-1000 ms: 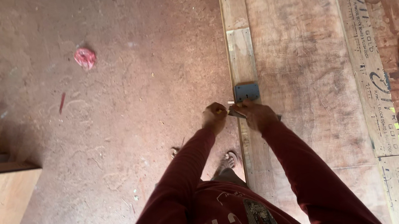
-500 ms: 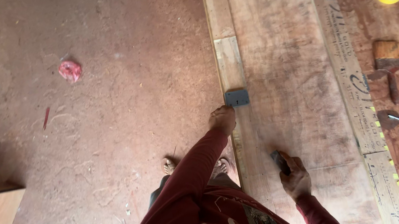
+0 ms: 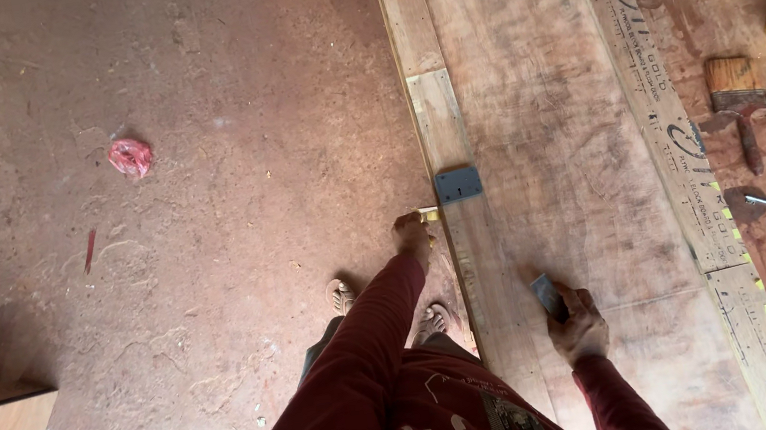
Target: The person applies small pieces of yellow tape to the edges of a wooden frame using a utility knife to cut the tape. The person works along the frame's perimeter, placing tape at regular intervals.
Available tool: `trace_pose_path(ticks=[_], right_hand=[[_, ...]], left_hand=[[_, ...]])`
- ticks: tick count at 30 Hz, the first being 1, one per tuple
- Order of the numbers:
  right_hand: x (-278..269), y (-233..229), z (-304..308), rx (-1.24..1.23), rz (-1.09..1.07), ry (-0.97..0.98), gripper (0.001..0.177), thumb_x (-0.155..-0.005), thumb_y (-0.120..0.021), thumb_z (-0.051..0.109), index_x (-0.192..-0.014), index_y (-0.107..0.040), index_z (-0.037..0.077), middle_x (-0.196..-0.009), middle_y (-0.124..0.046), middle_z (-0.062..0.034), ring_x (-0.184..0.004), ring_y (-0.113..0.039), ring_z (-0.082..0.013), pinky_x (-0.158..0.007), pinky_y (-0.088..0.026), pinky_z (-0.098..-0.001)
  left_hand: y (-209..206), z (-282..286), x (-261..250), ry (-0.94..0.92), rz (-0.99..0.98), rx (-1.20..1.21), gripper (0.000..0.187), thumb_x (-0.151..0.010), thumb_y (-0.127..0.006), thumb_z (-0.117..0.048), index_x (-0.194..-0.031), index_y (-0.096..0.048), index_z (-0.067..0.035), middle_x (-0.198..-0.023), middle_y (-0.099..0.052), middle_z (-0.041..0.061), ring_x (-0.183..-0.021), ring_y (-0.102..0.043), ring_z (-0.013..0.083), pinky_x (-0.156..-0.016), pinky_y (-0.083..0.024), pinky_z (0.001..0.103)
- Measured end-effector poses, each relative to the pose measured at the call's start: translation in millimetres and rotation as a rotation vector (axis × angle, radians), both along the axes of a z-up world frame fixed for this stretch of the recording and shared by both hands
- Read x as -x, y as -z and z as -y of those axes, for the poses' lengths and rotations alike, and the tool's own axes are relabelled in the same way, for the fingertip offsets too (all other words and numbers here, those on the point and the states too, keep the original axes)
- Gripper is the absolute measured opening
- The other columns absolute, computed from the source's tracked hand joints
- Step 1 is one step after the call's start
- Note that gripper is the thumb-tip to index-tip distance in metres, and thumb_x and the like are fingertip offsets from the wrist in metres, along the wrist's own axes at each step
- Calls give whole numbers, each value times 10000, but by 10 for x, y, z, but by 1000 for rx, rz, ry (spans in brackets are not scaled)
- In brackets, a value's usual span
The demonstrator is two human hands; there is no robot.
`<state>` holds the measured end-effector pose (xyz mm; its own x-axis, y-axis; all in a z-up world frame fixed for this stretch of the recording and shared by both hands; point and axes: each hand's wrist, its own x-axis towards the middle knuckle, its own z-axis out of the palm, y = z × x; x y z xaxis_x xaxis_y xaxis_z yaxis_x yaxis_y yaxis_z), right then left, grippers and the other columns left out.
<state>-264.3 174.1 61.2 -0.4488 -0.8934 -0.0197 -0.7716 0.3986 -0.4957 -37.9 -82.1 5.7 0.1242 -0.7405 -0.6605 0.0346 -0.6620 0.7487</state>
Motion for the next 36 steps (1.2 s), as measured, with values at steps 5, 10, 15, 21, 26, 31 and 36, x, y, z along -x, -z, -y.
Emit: trace_pose_path(ticks=[5,10,15,21,26,31,36], right_hand=[[3,-40,70,-59,-8,28,490,-776,-724,72,-1244,-686,209,-1120,-705,-78,-946,-727,-341,-849,-619,-446],[-44,-251,130,-53,40,28,578,-733,-682,20,-1291,-649,172,-1107,-692,-118,-968,-701,-371,-849,-600,-459],[-608,-628,-45,-54,18,101,507,-748,-656,9,-1235,-669,148,-1069,-716,-118,-913,-709,-361,-801,-600,-445],[-1716,-1025,-715,-137,104,240,422,-771,-629,-11,-1167,-699,118,-949,-742,-91,-770,-748,-299,-677,-624,-382],[-2730,-991,-1307,-82,53,382,420,-736,-626,-32,-1134,-696,82,-960,-728,-122,-784,-740,-305,-680,-619,-388],[-3484,-980,-1272,-203,197,508,470,-729,-656,-10,-1189,-689,84,-1031,-706,-151,-885,-711,-331,-751,-592,-411],[-3694,-1152,-824,-77,431,591,490,-730,-666,18,-1216,-669,79,-1077,-725,-119,-898,-750,-289,-761,-619,-375]], left_hand=[[-98,26,168,175,72,26,227,-979,-624,-186,-1105,-666,-2,-957,-696,117,-760,-648,195,-686,-573,403],[129,141,112,441,240,19,310,-1064,-557,-142,-953,-694,113,-961,-732,250,-819,-749,321,-717,-548,507],[377,320,71,950,559,379,149,-886,-677,-105,-1001,-749,-44,-1035,-742,158,-956,-708,288,-816,-574,369],[715,276,-361,881,450,376,350,-693,-749,-75,-1041,-719,-41,-1053,-739,181,-960,-701,313,-839,-568,387],[930,30,-1641,927,329,996,533,-497,-787,-51,-1023,-702,-54,-1062,-742,192,-959,-694,323,-854,-562,400],[659,-803,-1966,1050,-537,131,322,-807,-479,111,-1003,-705,-8,-989,-767,117,-756,-623,98,-651,-469,229],[77,-1063,-1776,1270,-545,136,269,-799,-375,77,-798,-629,-12,-684,-644,71,-549,-523,88,-502,-425,248]])
